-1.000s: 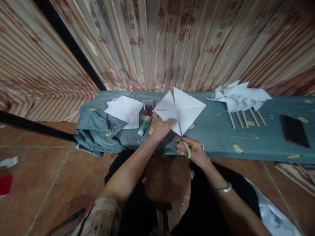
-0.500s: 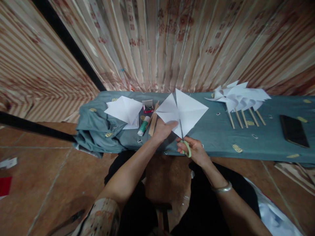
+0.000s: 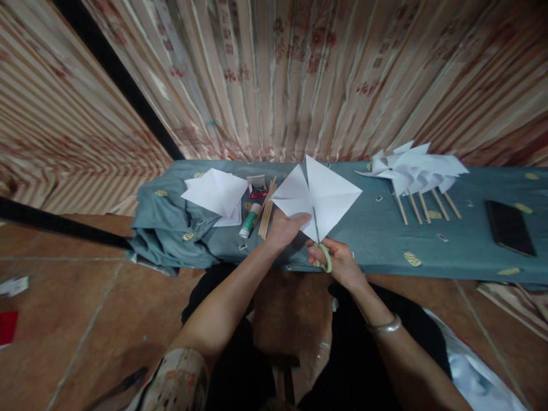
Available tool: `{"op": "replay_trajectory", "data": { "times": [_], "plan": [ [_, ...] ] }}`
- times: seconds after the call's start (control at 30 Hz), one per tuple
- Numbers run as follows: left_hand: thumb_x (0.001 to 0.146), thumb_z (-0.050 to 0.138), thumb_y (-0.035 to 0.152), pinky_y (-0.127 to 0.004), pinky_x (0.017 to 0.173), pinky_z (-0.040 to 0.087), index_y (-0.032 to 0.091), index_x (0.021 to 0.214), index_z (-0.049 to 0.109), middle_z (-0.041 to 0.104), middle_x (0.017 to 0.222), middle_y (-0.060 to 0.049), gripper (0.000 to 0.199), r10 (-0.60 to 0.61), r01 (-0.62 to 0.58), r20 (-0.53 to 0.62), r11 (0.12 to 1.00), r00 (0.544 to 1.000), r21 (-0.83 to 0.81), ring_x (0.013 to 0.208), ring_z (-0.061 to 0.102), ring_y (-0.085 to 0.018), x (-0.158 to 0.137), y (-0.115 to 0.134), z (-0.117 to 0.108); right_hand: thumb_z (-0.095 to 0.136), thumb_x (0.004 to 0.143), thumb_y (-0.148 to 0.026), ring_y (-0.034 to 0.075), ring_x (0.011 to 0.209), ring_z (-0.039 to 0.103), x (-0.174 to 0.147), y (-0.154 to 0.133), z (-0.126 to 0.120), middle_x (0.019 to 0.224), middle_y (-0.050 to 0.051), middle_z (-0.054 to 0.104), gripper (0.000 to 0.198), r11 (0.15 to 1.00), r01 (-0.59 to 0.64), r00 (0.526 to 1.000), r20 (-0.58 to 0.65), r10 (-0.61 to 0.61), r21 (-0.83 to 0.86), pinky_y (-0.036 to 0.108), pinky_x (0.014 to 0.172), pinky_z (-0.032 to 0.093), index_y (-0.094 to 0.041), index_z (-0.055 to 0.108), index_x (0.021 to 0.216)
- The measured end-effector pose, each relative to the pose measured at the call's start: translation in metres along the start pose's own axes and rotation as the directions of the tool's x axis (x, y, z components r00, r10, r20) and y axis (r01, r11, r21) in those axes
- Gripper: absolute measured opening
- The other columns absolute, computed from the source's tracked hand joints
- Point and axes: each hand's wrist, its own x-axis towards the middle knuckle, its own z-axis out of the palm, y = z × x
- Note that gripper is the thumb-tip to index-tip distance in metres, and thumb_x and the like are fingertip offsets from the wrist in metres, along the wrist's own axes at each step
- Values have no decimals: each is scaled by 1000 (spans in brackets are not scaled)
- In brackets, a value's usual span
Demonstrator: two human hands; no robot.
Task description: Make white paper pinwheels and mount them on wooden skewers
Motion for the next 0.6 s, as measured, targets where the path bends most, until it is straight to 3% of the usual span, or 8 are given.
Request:
{"op": "replay_trajectory", "data": {
  "times": [0.6],
  "plan": [
    [59, 74, 13, -30, 70, 55, 14, 83, 66, 73, 82, -5, 26, -63, 63, -3, 998, 998, 1, 73, 65, -18, -2, -1, 2, 83, 48, -62, 11, 47, 53, 1, -1, -2, 53, 0, 62, 50, 999, 37, 999, -10, -37, -39, 25, 45, 44, -18, 66, 65]
  ]
}}
